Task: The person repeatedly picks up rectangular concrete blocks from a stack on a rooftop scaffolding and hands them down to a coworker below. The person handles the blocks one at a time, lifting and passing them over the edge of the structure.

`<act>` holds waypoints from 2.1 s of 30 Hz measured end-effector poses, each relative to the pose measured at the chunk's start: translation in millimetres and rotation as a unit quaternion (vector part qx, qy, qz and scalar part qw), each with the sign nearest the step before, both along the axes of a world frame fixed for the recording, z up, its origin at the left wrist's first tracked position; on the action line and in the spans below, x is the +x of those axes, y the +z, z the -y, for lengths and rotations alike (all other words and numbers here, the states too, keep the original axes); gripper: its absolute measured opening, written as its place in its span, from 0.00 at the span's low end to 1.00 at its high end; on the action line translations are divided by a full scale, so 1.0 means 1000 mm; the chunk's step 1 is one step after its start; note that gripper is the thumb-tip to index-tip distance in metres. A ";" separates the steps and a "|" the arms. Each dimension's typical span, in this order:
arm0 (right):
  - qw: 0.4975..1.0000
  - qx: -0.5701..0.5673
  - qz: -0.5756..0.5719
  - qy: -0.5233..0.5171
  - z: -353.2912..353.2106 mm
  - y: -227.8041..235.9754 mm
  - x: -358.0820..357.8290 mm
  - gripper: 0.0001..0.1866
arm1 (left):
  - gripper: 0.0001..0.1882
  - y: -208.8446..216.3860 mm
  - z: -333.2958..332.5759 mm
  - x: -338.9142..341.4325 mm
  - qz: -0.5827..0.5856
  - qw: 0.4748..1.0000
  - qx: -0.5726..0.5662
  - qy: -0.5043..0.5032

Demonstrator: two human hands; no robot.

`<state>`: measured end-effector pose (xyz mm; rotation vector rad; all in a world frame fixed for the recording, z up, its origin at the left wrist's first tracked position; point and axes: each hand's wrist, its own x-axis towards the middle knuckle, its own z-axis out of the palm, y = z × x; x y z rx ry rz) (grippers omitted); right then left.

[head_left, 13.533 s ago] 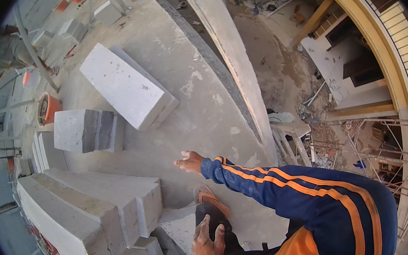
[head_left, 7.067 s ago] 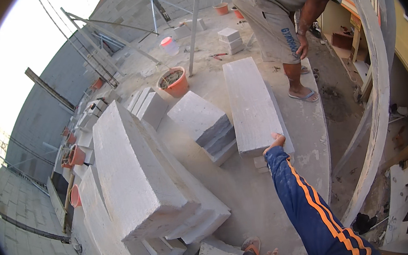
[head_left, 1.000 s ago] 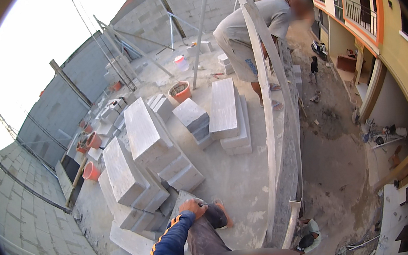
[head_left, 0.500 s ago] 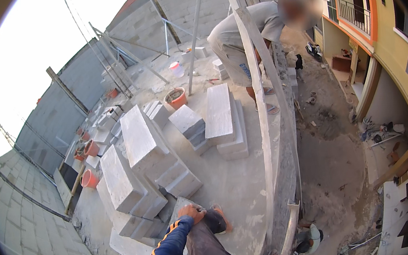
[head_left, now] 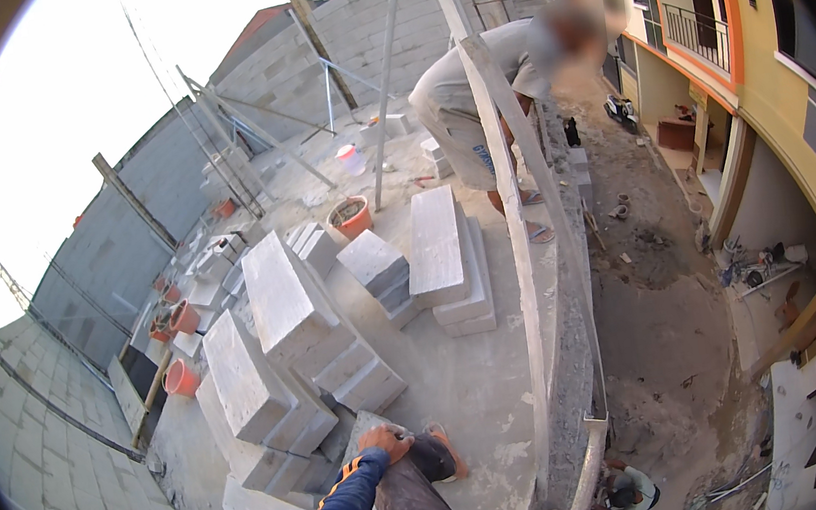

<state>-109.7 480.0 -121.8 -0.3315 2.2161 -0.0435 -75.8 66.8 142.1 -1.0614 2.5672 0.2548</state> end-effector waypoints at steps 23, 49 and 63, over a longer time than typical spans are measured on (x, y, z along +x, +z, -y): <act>1.000 -0.014 -0.012 -0.012 0.017 0.004 -0.013 0.22 | 0.25 -0.010 0.006 0.011 -0.004 1.000 -0.004 0.010; 1.000 -0.006 -0.009 -0.026 -0.005 -0.002 0.009 0.23 | 0.23 -0.009 0.006 0.005 -0.017 0.999 -0.008 0.027; 0.994 -0.025 0.010 -0.102 -0.013 0.009 0.022 0.25 | 0.27 -0.005 0.005 0.000 0.026 1.000 -0.002 0.009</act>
